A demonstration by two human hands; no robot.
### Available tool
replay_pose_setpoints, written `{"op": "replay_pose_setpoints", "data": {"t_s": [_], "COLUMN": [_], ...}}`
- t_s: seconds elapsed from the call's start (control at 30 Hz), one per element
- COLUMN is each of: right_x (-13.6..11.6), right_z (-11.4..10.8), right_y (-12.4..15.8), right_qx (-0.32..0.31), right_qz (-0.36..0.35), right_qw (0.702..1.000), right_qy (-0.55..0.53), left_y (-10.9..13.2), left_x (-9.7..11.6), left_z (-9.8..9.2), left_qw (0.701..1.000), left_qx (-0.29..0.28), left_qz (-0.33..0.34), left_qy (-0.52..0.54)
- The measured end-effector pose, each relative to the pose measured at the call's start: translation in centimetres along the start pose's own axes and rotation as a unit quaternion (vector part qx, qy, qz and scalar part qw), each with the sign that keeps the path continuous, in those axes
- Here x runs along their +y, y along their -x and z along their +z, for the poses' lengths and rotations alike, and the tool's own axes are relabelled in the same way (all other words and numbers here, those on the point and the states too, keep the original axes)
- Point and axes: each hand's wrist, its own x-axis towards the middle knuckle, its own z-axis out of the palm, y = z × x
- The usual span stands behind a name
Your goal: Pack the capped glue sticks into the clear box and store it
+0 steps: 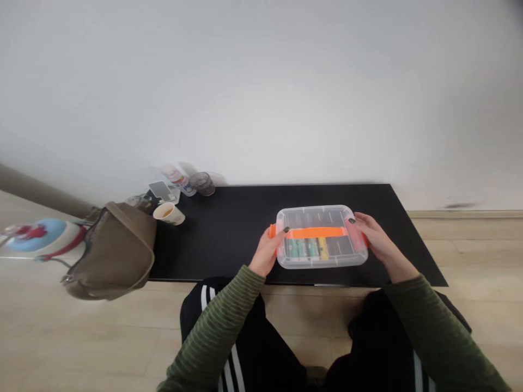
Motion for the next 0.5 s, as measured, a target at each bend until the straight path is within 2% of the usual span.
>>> {"op": "replay_pose_setpoints", "data": {"t_s": [0.1, 0.17, 0.3, 0.5], "right_x": [-0.4, -0.9, -1.4, -1.4], "right_z": [0.0, 0.4, 1.1, 1.5], "right_y": [1.3, 2.0, 2.7, 2.7], "right_qx": [-0.085, -0.109, -0.097, -0.033], "right_qz": [0.038, 0.071, 0.090, -0.009], "right_qw": [0.995, 0.990, 0.989, 0.999], "right_qy": [-0.020, -0.049, -0.073, -0.030], "left_y": [1.3, 1.6, 1.4, 0.7], "left_x": [0.4, 0.5, 0.1, -0.1], "left_z": [0.2, 0.3, 0.3, 0.6], "left_qw": [0.998, 0.998, 1.000, 0.998], "left_qx": [-0.042, -0.046, -0.014, 0.000], "left_qz": [-0.031, -0.026, 0.018, 0.057], "left_qy": [0.042, 0.044, 0.015, -0.028]}}
